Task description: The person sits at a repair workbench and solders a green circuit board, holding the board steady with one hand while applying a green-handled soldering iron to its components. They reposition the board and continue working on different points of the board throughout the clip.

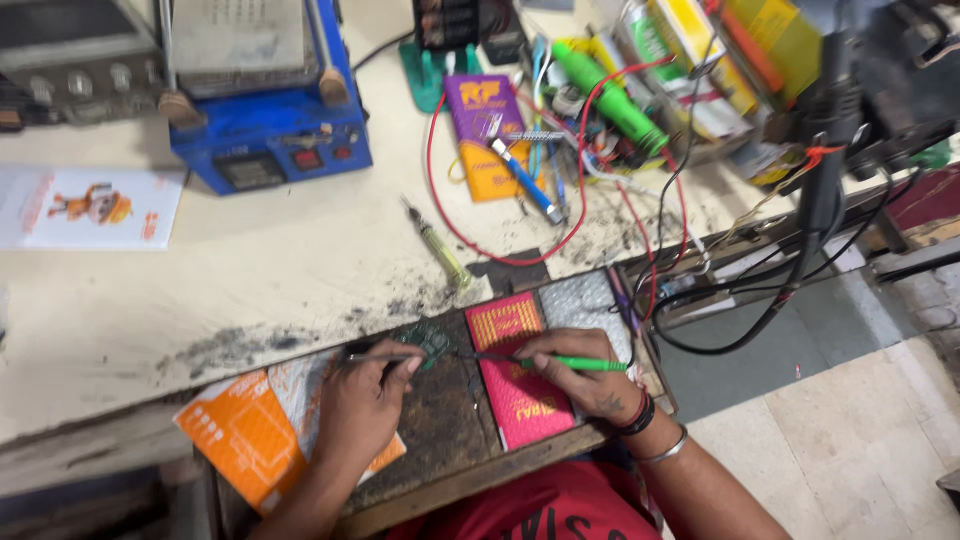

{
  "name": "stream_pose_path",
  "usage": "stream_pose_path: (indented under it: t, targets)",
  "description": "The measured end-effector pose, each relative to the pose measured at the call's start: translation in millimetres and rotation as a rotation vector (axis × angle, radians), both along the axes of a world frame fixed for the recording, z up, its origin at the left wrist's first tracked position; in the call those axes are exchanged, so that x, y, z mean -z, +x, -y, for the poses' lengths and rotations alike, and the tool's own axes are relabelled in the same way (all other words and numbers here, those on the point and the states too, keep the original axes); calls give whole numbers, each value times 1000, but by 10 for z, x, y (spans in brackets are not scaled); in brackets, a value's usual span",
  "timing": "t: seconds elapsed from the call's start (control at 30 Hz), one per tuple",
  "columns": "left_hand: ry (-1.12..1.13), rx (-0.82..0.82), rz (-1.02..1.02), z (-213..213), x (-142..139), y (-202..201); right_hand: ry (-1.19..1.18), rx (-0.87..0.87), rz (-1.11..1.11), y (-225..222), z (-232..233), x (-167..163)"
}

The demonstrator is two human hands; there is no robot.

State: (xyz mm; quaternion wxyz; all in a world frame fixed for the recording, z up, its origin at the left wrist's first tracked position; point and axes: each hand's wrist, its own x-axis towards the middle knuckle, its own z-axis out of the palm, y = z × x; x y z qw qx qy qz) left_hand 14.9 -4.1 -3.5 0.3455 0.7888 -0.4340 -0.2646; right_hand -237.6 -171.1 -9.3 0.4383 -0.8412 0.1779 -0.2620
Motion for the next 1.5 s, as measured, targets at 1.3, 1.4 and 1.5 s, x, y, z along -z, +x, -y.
stream_pose_path:
  t: [1.3, 1.4, 1.5]
  targets:
    - [-177, 21, 31, -71, -79, -43, 0, -52, -59, -103, -21, -91]
    - [-186, 21, 24, -68, -78, -46, 2, -74, -12, -114, -30, -90]
    - [-165, 20, 18, -78, -84, -43, 50, -2, 2, -102, -45, -92]
